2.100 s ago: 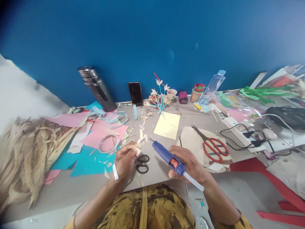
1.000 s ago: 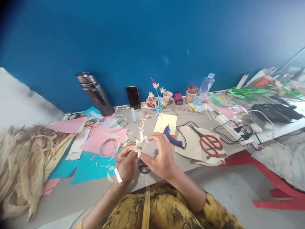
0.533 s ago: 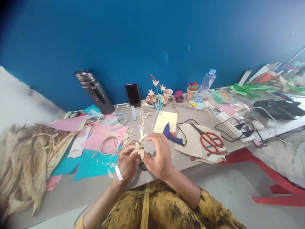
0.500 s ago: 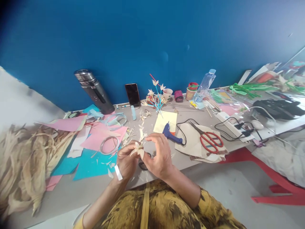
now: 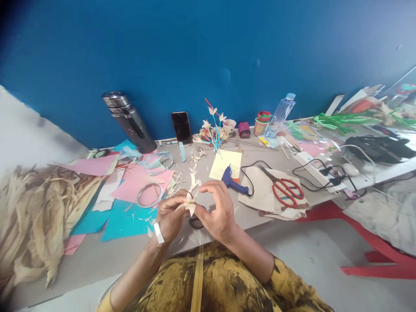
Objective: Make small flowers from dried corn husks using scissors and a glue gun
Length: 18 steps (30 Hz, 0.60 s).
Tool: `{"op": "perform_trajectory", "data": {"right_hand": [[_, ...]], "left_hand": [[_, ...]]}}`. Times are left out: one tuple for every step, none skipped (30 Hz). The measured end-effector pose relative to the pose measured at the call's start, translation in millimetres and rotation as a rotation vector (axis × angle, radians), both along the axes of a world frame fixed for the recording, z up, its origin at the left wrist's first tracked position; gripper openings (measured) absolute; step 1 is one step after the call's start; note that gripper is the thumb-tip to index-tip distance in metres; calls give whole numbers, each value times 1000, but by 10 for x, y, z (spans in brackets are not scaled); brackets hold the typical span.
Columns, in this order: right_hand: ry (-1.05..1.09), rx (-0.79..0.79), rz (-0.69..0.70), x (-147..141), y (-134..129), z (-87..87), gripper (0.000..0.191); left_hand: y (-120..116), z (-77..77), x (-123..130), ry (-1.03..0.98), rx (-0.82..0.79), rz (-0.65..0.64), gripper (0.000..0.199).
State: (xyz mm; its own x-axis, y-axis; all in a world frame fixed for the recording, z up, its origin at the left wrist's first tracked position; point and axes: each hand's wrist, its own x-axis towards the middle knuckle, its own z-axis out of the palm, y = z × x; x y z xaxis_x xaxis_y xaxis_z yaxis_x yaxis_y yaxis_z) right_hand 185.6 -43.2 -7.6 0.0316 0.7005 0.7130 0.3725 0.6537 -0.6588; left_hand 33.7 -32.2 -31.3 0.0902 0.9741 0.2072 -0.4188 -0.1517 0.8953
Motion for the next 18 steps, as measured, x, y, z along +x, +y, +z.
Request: {"op": "perform_trajectory", "data": {"right_hand": [[3,-2,7,0,2,1,25],[4,-3,12,0,4,1,24],[3,-4,14,-2,4,1,24],[2,-5,14,-3,5,0,23],[0,-8,12,-5,4,-2,22],[-1,-12,10,-6,4,-4,22],[-1,-16,6,-7,4,-6,22],[0,-20,4,-8,3,-6,22],[1,-21,4,-8,3,-6,22],[3,-20,5,-8,3,-5,21],[5,-18,6,-8,2,-4,21],[8,-17,6,-8,1,-3,21],[10,-16,4,-8,1,-3,21],[11,-16,1,-8,0,-5,21],[10,-15,-6,-7,-1,-8,21],[4,-13,-12,-6,-1,-13,20],[-4,-9,-21,-6,0,-18,21],[-16,-4,-30,-5,1,-22,21]], "left_hand": [[1,-1,-12,27,29,6,4],[2,-1,-23,56,58,15,3],[3,4,-32,83,86,26,2],[3,13,-38,108,110,36,2],[3,26,-43,130,132,43,3],[3,43,-46,149,150,46,3],[2,61,-48,165,167,46,4],[0,79,-50,180,181,44,4],[-1,96,-53,194,192,41,4],[-3,111,-56,207,200,34,5],[-5,124,-60,215,205,27,6],[-7,135,-65,220,208,17,7],[-9,144,-70,222,206,5,7],[-11,150,-75,224,198,-9,8],[-13,154,-79,226,185,-22,9],[-14,155,-81,227,164,-35,10],[-14,151,-82,223,138,-49,10],[-12,143,-79,207,106,-64,10]]}}
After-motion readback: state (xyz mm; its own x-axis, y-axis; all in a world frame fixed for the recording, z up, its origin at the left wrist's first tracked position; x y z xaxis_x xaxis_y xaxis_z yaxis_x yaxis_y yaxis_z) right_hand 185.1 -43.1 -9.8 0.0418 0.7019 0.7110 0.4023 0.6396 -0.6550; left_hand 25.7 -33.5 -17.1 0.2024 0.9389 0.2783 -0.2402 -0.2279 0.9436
